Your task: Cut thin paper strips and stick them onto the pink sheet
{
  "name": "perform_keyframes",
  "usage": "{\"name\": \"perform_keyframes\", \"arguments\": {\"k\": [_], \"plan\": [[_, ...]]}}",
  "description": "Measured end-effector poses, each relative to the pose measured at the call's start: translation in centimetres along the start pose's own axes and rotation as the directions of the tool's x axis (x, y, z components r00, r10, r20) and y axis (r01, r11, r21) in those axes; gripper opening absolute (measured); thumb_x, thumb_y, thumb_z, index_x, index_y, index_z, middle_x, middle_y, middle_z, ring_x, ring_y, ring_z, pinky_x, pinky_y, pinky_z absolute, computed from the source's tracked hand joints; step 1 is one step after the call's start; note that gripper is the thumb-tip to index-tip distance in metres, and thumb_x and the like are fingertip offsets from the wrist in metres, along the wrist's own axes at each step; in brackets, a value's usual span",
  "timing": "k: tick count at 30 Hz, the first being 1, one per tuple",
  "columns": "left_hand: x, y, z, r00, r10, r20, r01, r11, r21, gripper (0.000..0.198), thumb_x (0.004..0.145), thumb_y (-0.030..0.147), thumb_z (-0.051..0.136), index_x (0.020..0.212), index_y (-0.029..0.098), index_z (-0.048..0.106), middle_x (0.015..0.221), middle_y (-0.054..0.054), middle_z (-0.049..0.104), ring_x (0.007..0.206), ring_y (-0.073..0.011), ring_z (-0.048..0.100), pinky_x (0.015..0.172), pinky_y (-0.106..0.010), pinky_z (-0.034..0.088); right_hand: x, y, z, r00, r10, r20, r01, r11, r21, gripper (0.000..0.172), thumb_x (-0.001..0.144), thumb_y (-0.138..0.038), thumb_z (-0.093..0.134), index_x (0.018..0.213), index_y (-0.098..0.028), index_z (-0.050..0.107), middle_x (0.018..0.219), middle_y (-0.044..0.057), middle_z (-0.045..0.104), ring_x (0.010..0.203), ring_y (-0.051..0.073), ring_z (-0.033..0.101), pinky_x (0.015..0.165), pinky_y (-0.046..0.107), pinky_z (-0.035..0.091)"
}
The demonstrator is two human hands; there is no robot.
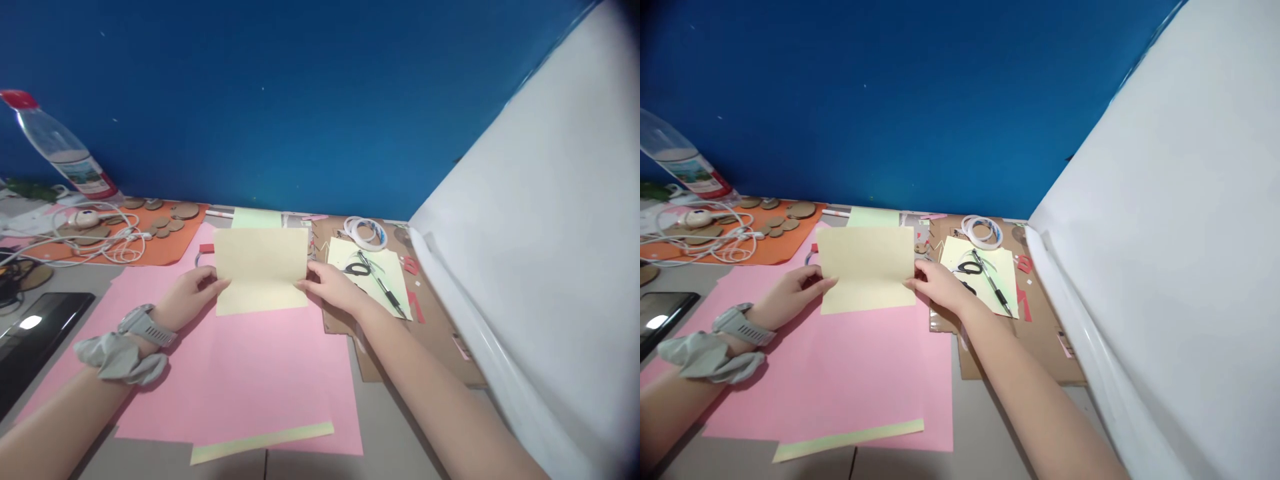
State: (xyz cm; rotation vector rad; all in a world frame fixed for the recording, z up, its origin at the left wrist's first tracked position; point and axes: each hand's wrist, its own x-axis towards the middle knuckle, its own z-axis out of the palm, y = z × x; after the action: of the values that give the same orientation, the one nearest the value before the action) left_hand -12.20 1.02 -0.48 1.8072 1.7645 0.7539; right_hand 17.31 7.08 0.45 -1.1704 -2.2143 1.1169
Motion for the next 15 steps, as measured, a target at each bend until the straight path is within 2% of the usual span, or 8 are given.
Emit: {"name": "perform_keyframes", "arguments": {"k": [3,7,15], "plan": [[0.01,-0.26,0.05,0.999,0.018,0.039,-0.020,0.999,0.048,0.035,0.083,0.052,0.049,0.071,0.020,0.053,0.066,0.001,0.055,0.063,-0.0157,0.050,0.060,-0.027,0.038,0.04,0.09,0.10,1.000,0.001,-0.006,-0.001,1.000,-0.010,0.013,0.082,-0.031,0.055,0.083,-0.017,0.058,0.082,0.002,0.062,0.074,0.017,0.053,0.066,0.027,0.036],[0.07,-0.06,0.04,0.999,0.015,0.032,-0.018,0.995,0.095,0.035,0.083,0.052,0.048,0.067,0.021,0.049,0.062,0.003,0.050,0.060,-0.0151,0.047,0.059,-0.028,0.036,0.02,0.14,0.08,1.000,0.002,-0.011,-0.003,1.000,-0.021,0.013,0.082,-0.031,0.055,0.081,-0.018,0.056,0.080,0.001,0.060,0.073,0.016,0.053,0.065,0.027,0.035],[0.26,0.07,0.22,1.000,0.020,0.003,-0.020,0.997,0.077,0.033,0.084,0.050,0.049,0.068,0.021,0.050,0.061,0.003,0.051,0.060,-0.0147,0.047,0.058,-0.027,0.036,-0.12,-0.36,0.03,1.000,0.004,-0.017,-0.004,1.000,-0.029,0.011,0.082,-0.029,0.055,0.078,-0.018,0.054,0.079,0.000,0.060,0.073,0.016,0.053,0.065,0.026,0.035]]}}
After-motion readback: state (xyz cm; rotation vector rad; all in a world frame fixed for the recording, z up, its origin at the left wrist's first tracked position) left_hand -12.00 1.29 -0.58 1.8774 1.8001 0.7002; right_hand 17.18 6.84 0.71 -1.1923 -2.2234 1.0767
